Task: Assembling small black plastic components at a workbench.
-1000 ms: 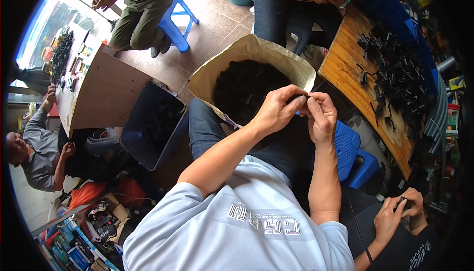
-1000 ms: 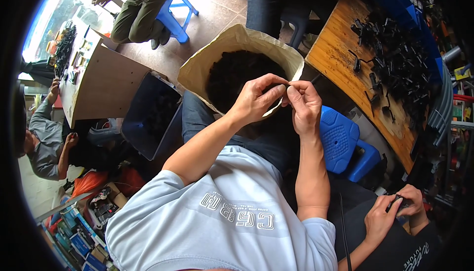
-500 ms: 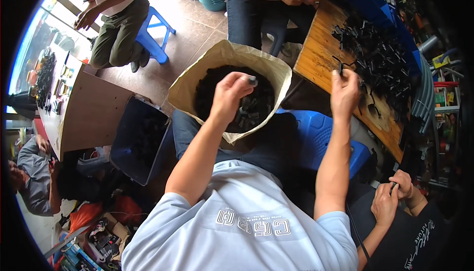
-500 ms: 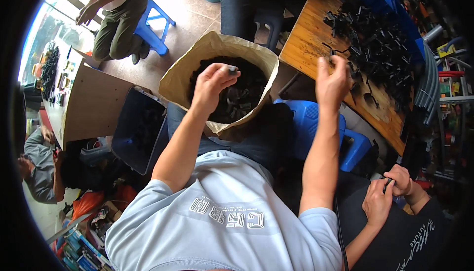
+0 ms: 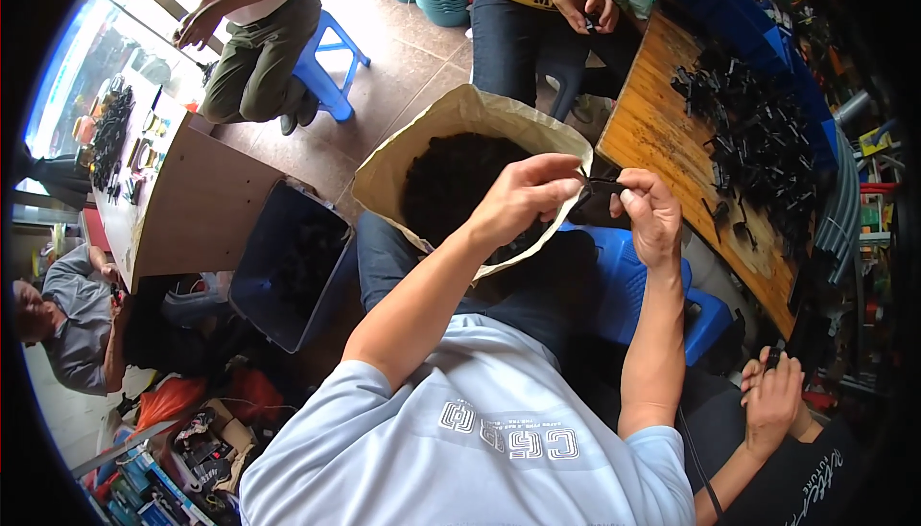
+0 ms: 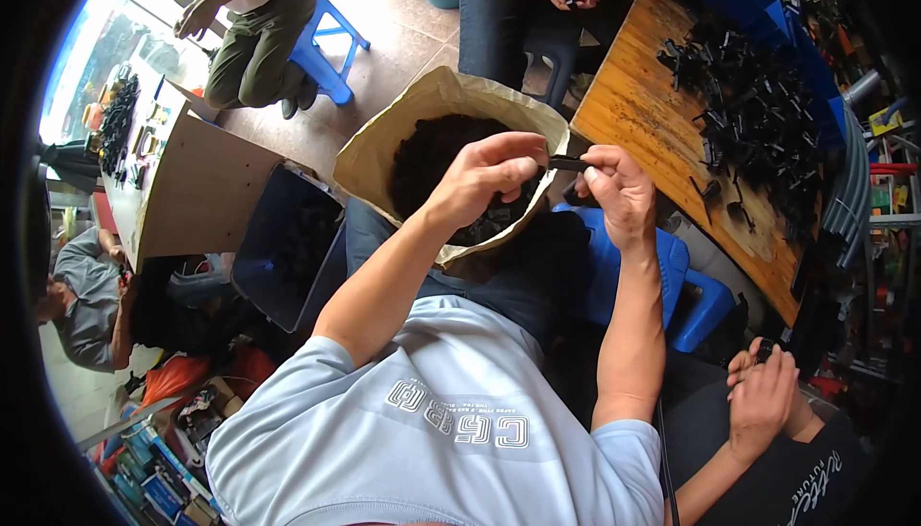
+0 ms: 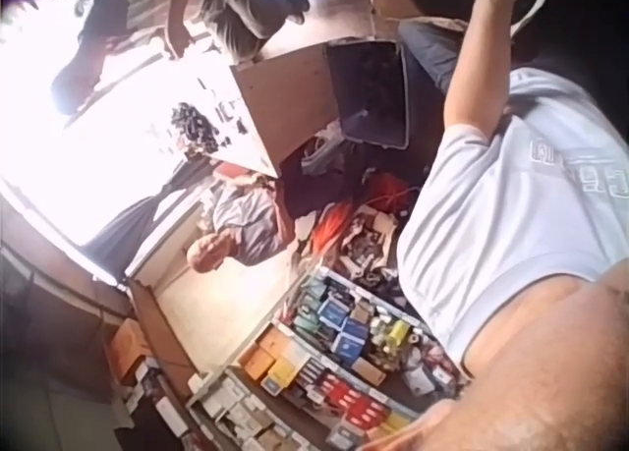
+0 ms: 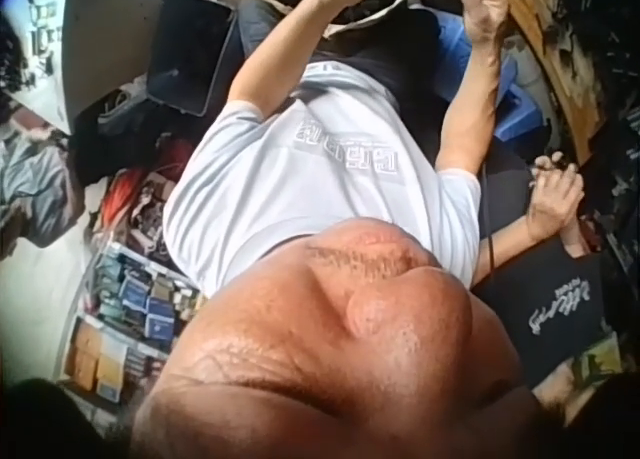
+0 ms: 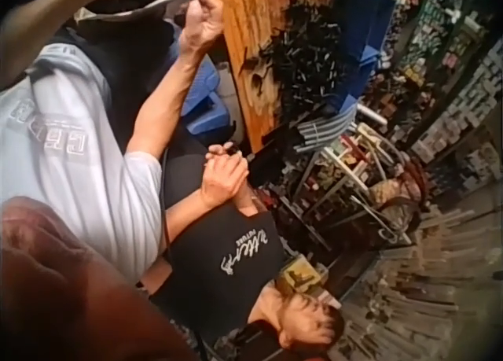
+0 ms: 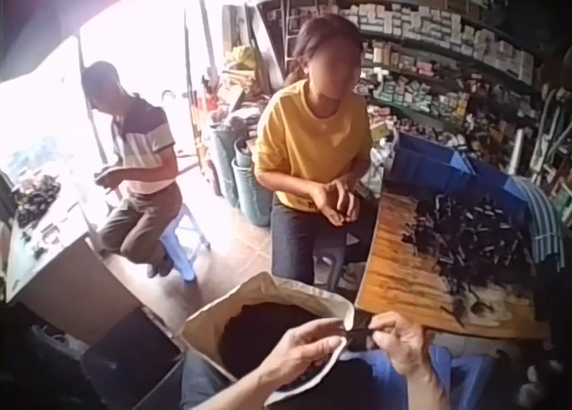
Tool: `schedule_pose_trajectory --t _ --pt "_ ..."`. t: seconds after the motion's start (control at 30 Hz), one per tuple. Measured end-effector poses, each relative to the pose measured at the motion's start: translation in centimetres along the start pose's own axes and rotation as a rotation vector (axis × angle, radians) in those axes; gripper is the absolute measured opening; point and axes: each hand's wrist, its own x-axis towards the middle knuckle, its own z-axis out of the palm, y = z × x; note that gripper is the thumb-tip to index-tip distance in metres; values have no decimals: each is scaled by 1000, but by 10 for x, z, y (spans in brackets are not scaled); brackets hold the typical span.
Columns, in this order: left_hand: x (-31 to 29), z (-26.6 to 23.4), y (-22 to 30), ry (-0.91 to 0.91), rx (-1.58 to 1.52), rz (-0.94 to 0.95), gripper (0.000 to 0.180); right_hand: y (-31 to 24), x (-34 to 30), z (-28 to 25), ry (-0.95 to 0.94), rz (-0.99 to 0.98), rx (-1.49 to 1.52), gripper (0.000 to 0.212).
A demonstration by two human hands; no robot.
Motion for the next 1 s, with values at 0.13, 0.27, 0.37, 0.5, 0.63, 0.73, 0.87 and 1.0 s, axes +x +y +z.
schedule_pose_trajectory --t 0.13,0.27,0.37,0.5,0.63,0.73,0.87,1.0 --pt "-3 16 17 8 456 146 36 -4 -9 16 -71 -2 167 19" --pt "-9 26 22 -5 558 225 24 -9 -12 31 -2 -6 146 20" --pt "-12 29 19 107 618 330 13 -10 -12 40 5 13 129 21" --pt "-12 30 9 144 677 453 12 -6 -11 48 26 48 183 15" --pt "-13 28 -4 171 762 558 11 0 -12 53 22 69 243 12" --pt "-17 22 -8 183 923 662 10 3 -13 57 10 78 259 12" --pt "-21 17 -7 178 904 699 9 2 -15 56 -26 132 252 12" --pt "-31 10 -3 84 6 -41 18 -3 -19 48 -155 181 70 15"
